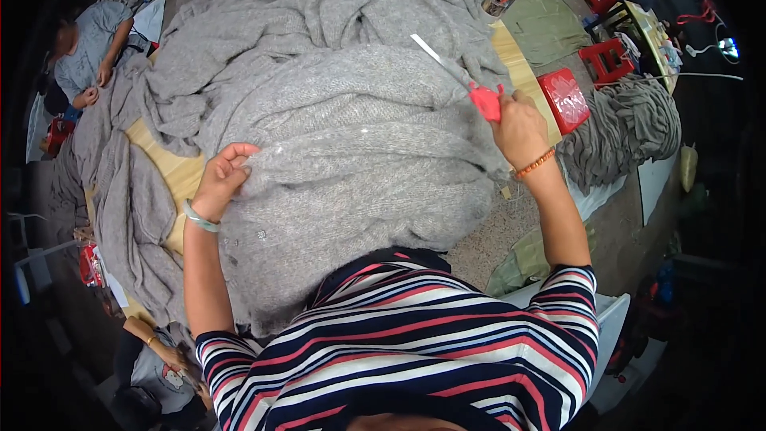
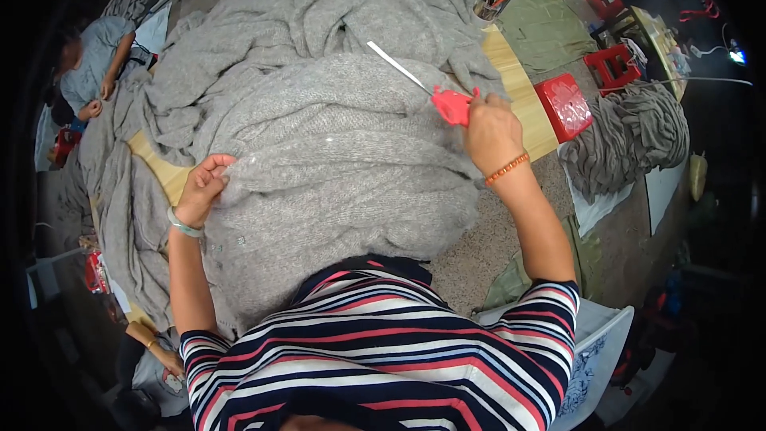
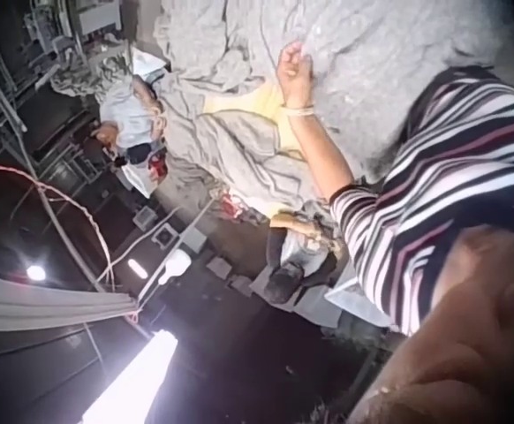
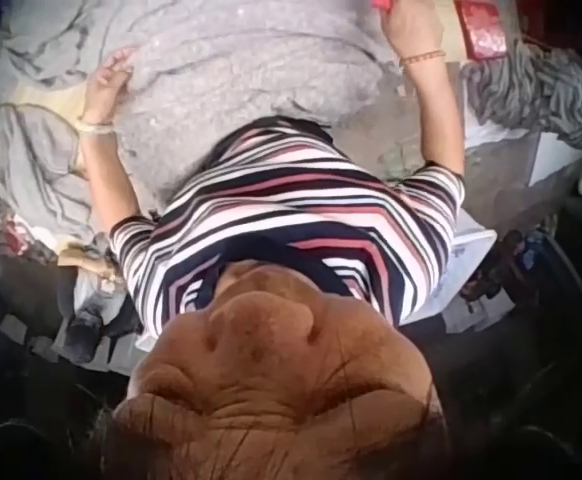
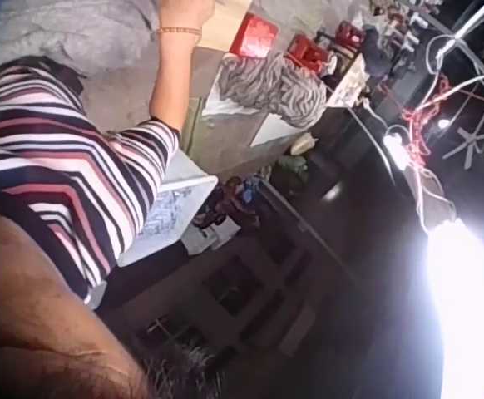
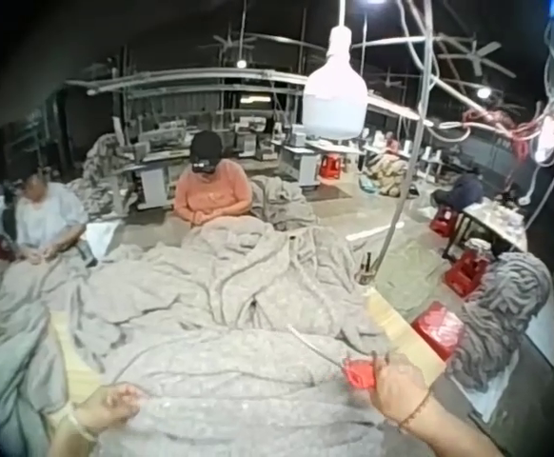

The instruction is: Using scissors to trim excess threads and loose yarn from knitted grey sweaters.

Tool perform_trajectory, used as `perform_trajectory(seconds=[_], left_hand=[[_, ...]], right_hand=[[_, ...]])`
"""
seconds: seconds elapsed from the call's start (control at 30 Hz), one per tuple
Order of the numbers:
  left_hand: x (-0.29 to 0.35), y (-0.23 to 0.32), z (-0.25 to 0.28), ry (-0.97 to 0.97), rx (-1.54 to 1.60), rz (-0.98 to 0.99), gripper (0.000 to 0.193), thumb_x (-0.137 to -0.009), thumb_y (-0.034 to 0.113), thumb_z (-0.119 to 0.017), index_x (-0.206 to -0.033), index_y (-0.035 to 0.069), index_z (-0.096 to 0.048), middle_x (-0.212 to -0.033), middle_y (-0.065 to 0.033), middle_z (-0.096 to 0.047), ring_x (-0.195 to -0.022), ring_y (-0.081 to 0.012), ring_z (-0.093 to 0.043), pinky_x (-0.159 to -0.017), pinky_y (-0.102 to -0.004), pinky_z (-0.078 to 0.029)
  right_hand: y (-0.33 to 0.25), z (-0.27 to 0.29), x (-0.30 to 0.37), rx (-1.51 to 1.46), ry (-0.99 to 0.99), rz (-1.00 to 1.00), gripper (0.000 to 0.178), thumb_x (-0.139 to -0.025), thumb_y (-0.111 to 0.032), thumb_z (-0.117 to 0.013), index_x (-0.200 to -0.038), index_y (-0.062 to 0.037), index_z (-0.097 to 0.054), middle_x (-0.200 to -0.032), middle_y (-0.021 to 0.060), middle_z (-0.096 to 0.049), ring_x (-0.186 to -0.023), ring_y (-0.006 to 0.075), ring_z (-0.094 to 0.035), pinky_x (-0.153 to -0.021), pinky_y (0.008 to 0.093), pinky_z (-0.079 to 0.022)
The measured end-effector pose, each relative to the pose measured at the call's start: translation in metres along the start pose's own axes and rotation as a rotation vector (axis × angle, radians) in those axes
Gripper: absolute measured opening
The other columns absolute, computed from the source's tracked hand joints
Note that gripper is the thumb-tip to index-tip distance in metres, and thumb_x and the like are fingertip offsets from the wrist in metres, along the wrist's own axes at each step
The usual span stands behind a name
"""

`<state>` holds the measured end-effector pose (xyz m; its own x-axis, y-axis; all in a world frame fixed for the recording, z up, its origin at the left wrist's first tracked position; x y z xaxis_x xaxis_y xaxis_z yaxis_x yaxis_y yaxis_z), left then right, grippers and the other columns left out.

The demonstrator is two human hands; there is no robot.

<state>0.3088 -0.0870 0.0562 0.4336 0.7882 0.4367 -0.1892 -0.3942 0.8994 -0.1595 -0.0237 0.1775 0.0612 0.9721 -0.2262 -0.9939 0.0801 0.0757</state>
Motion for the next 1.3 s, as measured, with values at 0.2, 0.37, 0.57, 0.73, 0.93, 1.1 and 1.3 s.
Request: perform_trajectory(seconds=[0.2,0.37,0.57,0.73,0.93,1.1,1.3], left_hand=[[0.046,0.121,-0.121,0.418,-0.973,-0.917,0.044,-0.083,0.002,-0.067,-0.127,0.004,-0.059,-0.127,-0.0159,-0.061,-0.119,-0.0334,-0.057,-0.104,-0.0411,-0.043],[0.019,0.118,-0.226,0.078,-1.05,-0.995,0.06,-0.086,0.021,-0.072,-0.141,0.009,-0.052,-0.149,-0.0138,-0.048,-0.142,-0.0365,-0.038,-0.117,-0.0512,-0.026],[-0.034,0.04,-0.219,0.036,-1.228,-0.868,0.065,-0.089,0.036,-0.068,-0.146,0.011,-0.048,-0.154,-0.0091,-0.043,-0.148,-0.036,-0.026,-0.119,-0.0616,-0.011],[-0.036,0.027,-0.219,0.058,-1.254,-0.853,0.064,-0.091,0.04,-0.064,-0.145,0.01,-0.049,-0.153,-0.0086,-0.045,-0.148,-0.0383,-0.025,-0.119,-0.0648,-0.008],[-0.044,0.014,-0.214,0.018,-1.215,-0.777,0.064,-0.093,0.039,-0.063,-0.146,0.007,-0.047,-0.154,-0.0092,-0.043,-0.149,-0.0395,-0.023,-0.119,-0.0655,-0.006],[-0.044,0.013,-0.213,0.026,-1.195,-0.758,0.065,-0.093,0.039,-0.063,-0.147,0.006,-0.046,-0.155,-0.0103,-0.043,-0.149,-0.0397,-0.022,-0.119,-0.0656,-0.006],[-0.046,0.012,-0.211,0.016,-1.163,-0.735,0.066,-0.093,0.039,-0.063,-0.147,0.006,-0.045,-0.154,-0.0115,-0.044,-0.15,-0.0397,-0.021,-0.119,-0.0656,-0.005]], right_hand=[[0.013,0.032,0.037,-0.223,0.241,-0.04,0.028,-0.086,-0.009,-0.073,-0.105,-0.0002,-0.054,-0.1,0.0173,-0.061,-0.084,0.0398,-0.065,-0.073,0.0442,-0.053],[0.005,0.021,0.058,-0.641,0.052,-0.053,0.024,-0.088,-0.007,-0.069,-0.109,-0.0045,-0.057,-0.088,0.0147,-0.065,-0.079,0.0329,-0.068,-0.072,0.0384,-0.052],[-0.017,0.022,0.077,-0.342,-0.25,0.259,0.024,-0.083,-0.004,-0.065,-0.106,-0.0041,-0.057,-0.084,0.0197,-0.064,-0.081,0.0428,-0.064,-0.073,0.0469,-0.051],[-0.03,0.005,0.092,-0.221,-0.452,0.27,0.016,-0.085,-0.014,-0.065,-0.093,-0.0019,-0.058,-0.068,0.0224,-0.063,-0.069,0.0411,-0.066,-0.064,0.0494,-0.052],[-0.052,0.015,0.08,-0.186,-0.498,0.333,0.019,-0.088,-0.019,-0.064,-0.091,-0.0012,-0.059,-0.065,0.022,-0.063,-0.066,0.0414,-0.066,-0.061,0.0504,-0.052],[-0.06,0.015,0.072,-0.196,-0.539,0.328,0.021,-0.09,-0.022,-0.063,-0.09,-0.0011,-0.06,-0.066,0.0223,-0.064,-0.067,0.0424,-0.067,-0.062,0.0504,-0.053],[-0.064,0.008,0.067,-0.217,-0.567,0.322,0.022,-0.091,-0.024,-0.062,-0.092,-0.0019,-0.062,-0.068,0.0235,-0.065,-0.068,0.0431,-0.067,-0.064,0.0519,-0.053]])
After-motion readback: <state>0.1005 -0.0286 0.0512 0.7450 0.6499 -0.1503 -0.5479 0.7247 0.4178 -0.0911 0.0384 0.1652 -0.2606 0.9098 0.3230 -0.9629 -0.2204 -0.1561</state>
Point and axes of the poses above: each hand's wrist, its own x-axis away from the middle knuckle, its own z-axis out of the back of the hand, y = z × x, the point moved 8 cm from there along -x, towards the middle knuckle
